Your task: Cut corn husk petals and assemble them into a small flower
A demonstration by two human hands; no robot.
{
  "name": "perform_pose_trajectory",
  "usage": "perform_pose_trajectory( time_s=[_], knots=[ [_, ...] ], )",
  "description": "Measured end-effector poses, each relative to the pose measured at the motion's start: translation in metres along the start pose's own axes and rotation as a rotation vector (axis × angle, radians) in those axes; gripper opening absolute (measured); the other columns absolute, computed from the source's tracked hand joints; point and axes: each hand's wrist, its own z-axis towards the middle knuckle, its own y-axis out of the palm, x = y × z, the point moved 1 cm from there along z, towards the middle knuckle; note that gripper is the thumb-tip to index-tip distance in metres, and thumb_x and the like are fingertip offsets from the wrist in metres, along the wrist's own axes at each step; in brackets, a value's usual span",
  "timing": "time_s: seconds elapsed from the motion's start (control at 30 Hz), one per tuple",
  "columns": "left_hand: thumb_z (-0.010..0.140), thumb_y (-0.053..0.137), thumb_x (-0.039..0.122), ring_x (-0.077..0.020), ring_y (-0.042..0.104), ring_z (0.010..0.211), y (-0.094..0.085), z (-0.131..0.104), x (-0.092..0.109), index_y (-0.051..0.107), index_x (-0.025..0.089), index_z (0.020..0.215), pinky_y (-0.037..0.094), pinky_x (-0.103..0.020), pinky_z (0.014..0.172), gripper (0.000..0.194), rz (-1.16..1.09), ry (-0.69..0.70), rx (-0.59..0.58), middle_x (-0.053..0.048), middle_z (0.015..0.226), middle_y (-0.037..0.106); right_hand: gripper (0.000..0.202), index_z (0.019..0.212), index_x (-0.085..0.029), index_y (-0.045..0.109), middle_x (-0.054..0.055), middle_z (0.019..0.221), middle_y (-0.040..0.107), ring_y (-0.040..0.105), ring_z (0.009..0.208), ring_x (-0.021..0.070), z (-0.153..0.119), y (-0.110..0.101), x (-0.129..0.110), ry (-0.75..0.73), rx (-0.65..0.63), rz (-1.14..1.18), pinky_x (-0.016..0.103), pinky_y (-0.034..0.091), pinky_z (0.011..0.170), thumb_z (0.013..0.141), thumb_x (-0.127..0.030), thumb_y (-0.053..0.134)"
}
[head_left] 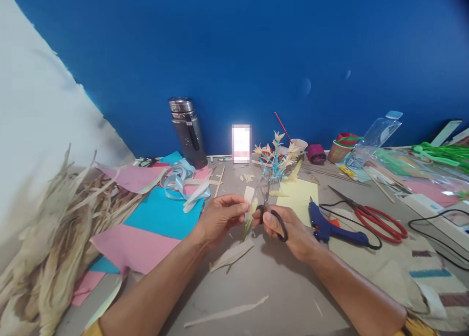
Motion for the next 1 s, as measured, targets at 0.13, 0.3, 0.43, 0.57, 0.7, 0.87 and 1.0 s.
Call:
perform_pose_trajectory(
  time_s=[0.13, 0.3, 0.43, 0.57, 0.7, 0.87, 1.0],
  knots=[
    [0.054, 0.090, 0.026, -0.0064, 0.051, 0.050, 0.000, -0.001, -0.001, 0.068, 0.014, 0.069, 0.040, -0.021, 0.052, 0.029, -0.067, 0.016, -0.005, 0.001, 0.063, 0.064, 0.048, 0.078, -0.016, 0.068, -0.002, 0.058, 0.049, 0.038, 0.053, 0.0109, 0.000, 0.005, -0.003, 0.034, 0.063, -0.041, 0.026, 0.026, 0.050, 0.071, -0.064, 0.074],
    [0.057, 0.088, 0.025, -0.0063, 0.052, 0.050, 0.008, -0.005, -0.011, 0.067, 0.013, 0.069, 0.039, -0.020, 0.051, 0.027, -0.015, -0.006, -0.040, 0.000, 0.064, 0.064, 0.039, 0.090, -0.017, 0.066, 0.002, 0.080, 0.065, 0.051, 0.065, 0.0133, 0.003, 0.006, -0.007, -0.041, 0.279, 0.065, 0.025, 0.039, 0.057, 0.061, -0.038, 0.082],
    [0.061, 0.085, 0.025, -0.0068, 0.052, 0.051, 0.015, -0.009, -0.018, 0.066, 0.013, 0.067, 0.040, -0.021, 0.054, 0.023, 0.055, 0.002, -0.075, 0.001, 0.064, 0.062, 0.029, 0.084, -0.017, 0.064, -0.001, 0.071, 0.059, 0.049, 0.060, 0.0116, 0.003, 0.009, -0.008, -0.059, 0.272, 0.042, 0.024, 0.039, 0.055, 0.062, -0.031, 0.076],
    [0.064, 0.081, 0.022, -0.0089, 0.054, 0.056, 0.017, -0.012, -0.019, 0.064, 0.014, 0.067, 0.042, -0.023, 0.058, 0.019, 0.079, -0.007, -0.159, -0.001, 0.067, 0.062, 0.022, 0.079, -0.017, 0.061, -0.003, 0.067, 0.057, 0.049, 0.059, 0.0114, 0.003, 0.008, -0.006, -0.039, 0.257, 0.002, 0.023, 0.040, 0.055, 0.065, -0.029, 0.073],
    [0.072, 0.075, 0.028, -0.0110, 0.056, 0.061, 0.014, -0.012, -0.014, 0.064, 0.014, 0.069, 0.042, -0.025, 0.061, 0.018, 0.069, -0.053, -0.220, -0.002, 0.068, 0.062, 0.020, 0.079, -0.017, 0.061, -0.003, 0.065, 0.057, 0.050, 0.059, 0.0115, 0.003, 0.005, -0.002, -0.014, 0.247, 0.001, 0.022, 0.039, 0.054, 0.066, -0.027, 0.071],
    [0.070, 0.076, 0.030, -0.0098, 0.054, 0.056, 0.010, -0.009, -0.012, 0.063, 0.014, 0.066, 0.042, -0.023, 0.057, 0.021, 0.027, -0.097, -0.152, -0.002, 0.064, 0.061, 0.021, 0.081, -0.016, 0.062, -0.003, 0.065, 0.056, 0.045, 0.056, 0.0091, 0.001, 0.004, -0.003, 0.004, 0.190, -0.009, 0.020, 0.036, 0.050, 0.065, -0.026, 0.072],
    [0.066, 0.078, 0.022, -0.0092, 0.054, 0.053, 0.009, -0.009, -0.013, 0.060, 0.014, 0.064, 0.041, -0.022, 0.055, 0.020, -0.030, -0.147, -0.182, -0.001, 0.059, 0.059, 0.026, 0.081, -0.016, 0.061, -0.002, 0.065, 0.057, 0.047, 0.056, 0.0097, -0.001, 0.005, -0.007, 0.046, 0.110, 0.010, 0.021, 0.036, 0.051, 0.066, -0.032, 0.076]
  ],
)
